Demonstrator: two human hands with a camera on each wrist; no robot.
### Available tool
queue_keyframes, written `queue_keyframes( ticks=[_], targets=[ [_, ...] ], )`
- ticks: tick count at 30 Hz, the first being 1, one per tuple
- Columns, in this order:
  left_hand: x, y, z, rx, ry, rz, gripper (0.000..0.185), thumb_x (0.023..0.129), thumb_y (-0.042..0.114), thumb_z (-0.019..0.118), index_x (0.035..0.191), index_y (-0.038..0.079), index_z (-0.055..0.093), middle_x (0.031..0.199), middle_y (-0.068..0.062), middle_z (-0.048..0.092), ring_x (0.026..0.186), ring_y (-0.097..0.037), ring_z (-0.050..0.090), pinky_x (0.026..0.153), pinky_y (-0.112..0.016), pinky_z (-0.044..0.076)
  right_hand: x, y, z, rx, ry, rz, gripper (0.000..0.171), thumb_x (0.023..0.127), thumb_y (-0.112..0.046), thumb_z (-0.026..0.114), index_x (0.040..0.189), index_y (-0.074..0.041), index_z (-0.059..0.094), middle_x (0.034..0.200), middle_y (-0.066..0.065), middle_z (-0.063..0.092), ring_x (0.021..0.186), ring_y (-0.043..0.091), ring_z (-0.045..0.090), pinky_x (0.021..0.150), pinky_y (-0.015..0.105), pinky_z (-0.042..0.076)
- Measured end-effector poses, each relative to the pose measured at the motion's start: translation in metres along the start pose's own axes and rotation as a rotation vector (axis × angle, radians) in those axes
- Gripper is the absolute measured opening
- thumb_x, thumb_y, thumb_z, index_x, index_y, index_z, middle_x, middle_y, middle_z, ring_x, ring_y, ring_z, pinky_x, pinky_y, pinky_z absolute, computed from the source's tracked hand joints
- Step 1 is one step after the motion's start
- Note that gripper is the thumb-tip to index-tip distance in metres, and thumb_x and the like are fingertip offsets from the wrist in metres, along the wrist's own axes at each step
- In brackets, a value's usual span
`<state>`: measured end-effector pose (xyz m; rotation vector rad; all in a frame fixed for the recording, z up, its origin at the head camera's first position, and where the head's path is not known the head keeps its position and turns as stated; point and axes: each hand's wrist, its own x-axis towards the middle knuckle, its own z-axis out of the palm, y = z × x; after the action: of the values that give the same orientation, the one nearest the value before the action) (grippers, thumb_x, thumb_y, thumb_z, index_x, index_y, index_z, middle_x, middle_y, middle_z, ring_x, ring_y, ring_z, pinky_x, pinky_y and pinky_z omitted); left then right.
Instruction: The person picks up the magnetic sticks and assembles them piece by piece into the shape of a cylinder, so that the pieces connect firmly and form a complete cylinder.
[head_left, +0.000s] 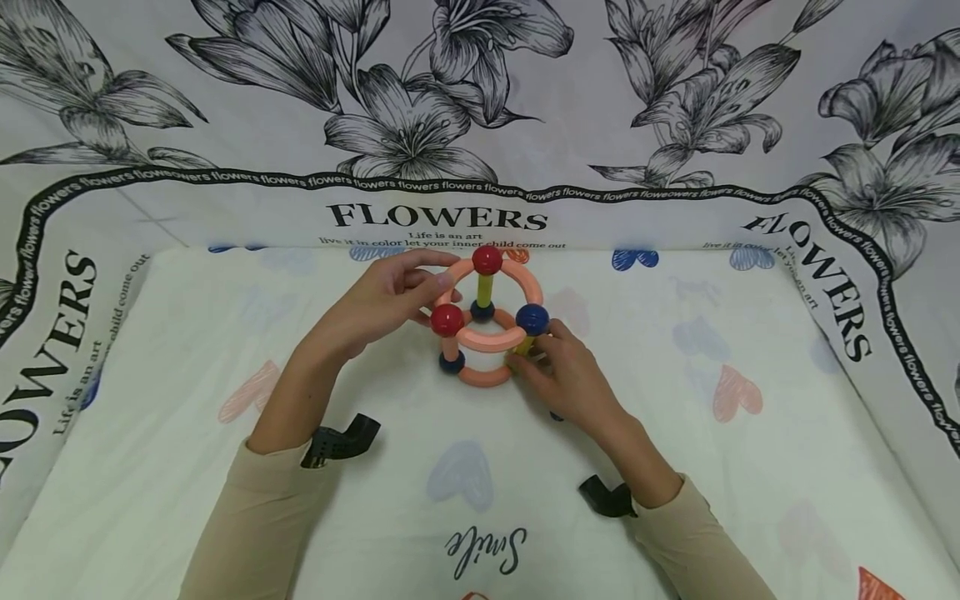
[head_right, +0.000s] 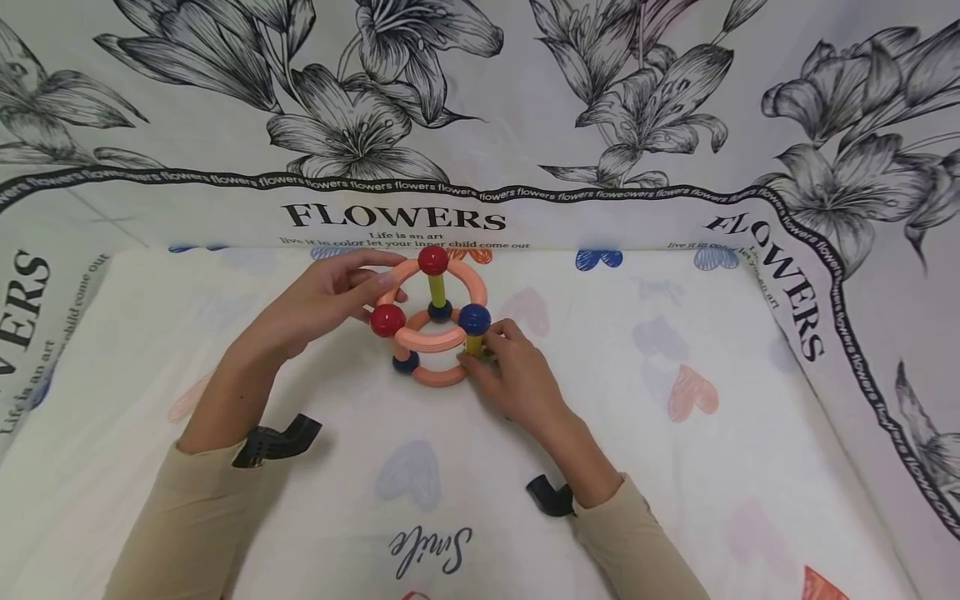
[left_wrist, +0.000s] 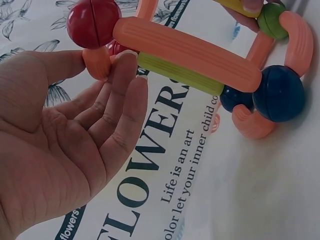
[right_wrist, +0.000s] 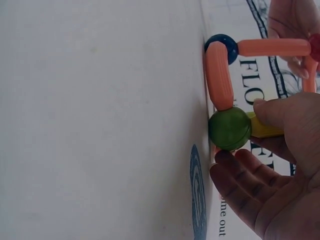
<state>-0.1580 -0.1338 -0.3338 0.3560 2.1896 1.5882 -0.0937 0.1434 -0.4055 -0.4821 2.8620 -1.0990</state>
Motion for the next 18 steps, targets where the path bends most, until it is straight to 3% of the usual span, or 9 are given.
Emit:
queue_keyframes(
  ticks=[18],
  targets=[
    [-0.0013,0.0028,0.0016,0.033,-0.024,-0.009,0.048,0.109,0.036,0.060,0.153,0.017,0.052,0.123,-0.017,0.077,0.106,-0.027,0.076,0.097,-0.057,0.060,-0.0024,0.0016,-0.0028,-0.025,-0.007,0.010,0.032,0.098,-0.026,0.078,0.119,-0.003,0.075,0.116,0.010,0.066,0.106,0.023,0.073,0.090,0.041,0.063]
  ],
)
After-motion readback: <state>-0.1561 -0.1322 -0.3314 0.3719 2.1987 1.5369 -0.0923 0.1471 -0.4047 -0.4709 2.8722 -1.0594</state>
